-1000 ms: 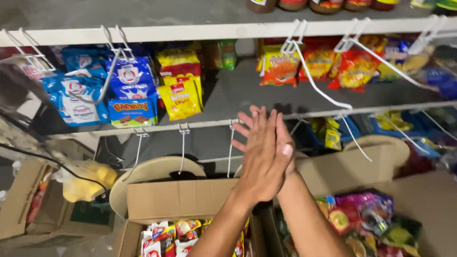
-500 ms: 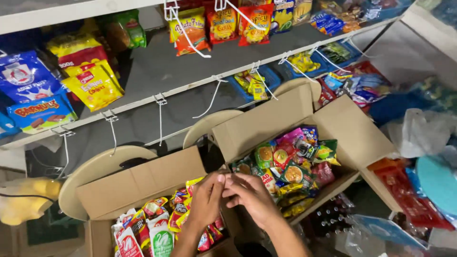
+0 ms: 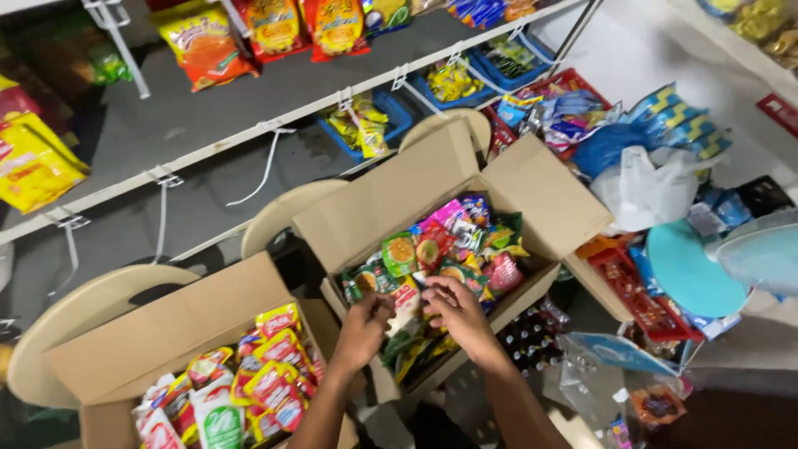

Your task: The person takes various snack packets from cardboard boxes and places them onto metal wire hooks on a shelf. They handle items such as Oishi Potato Fries, Rinbee, and Lucky Me Pancit Canton, arranging them in rows on the display.

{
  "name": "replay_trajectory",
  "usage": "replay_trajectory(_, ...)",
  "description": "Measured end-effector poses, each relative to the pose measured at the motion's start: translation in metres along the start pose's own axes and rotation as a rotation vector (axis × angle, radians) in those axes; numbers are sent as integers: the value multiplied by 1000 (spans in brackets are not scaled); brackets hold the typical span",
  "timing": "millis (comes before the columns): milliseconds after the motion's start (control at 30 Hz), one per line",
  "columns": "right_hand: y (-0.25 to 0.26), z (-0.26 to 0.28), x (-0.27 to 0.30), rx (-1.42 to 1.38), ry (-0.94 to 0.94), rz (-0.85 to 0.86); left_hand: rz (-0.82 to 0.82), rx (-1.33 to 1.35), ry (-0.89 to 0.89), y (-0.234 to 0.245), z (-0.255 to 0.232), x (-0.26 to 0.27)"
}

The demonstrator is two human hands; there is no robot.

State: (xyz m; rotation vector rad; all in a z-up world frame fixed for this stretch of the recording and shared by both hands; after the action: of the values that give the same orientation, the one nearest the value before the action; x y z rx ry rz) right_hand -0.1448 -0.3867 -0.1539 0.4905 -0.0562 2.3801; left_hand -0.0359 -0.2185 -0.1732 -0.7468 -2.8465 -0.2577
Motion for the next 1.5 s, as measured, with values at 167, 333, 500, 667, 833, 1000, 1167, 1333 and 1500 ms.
replay_trajectory(167,54,-16,-29,36,-27,27,-65,32,18,-37,1,10)
replay_trajectory(333,98,-20,-56,186,-58,45,-157,-118,159,-48,4,30)
replay_trajectory(500,121,-25,-97,203,-27,47,-238,-68,184,-40,51,30)
replay_trajectory(667,111,-13,-112,182,26,80,-271,-111,103,-27,28,21)
replay_trajectory(833,100,-2,-109,194,-15,74,-229,-70,229,-26,24,12)
replay_trajectory(1000,91,16,-122,238,82,122,-313,-111,160,-10,25,-11)
replay_trajectory(1167,94,6,-166,283,105,177,-418,-40,224,-10,48,-18)
replay_trajectory(1333,107,16,-205,371,273,266,-528,5,236,-41,49,-23)
replay_trajectory(1500,127,4,-223,478,148,339,-604,7,239,-93,60,-27)
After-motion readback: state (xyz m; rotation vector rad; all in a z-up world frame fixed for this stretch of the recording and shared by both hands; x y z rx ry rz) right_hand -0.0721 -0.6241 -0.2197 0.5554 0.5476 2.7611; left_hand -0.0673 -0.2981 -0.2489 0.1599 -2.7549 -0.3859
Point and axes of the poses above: each hand's wrist, its own x-axis away from the middle knuckle, its own y-axis out of the back of the hand, z = x × y, the point moved 10 cm from there along -x, towards the middle knuckle, and after that the axes turned 12 degrees about -z, right-handed, at the moved point
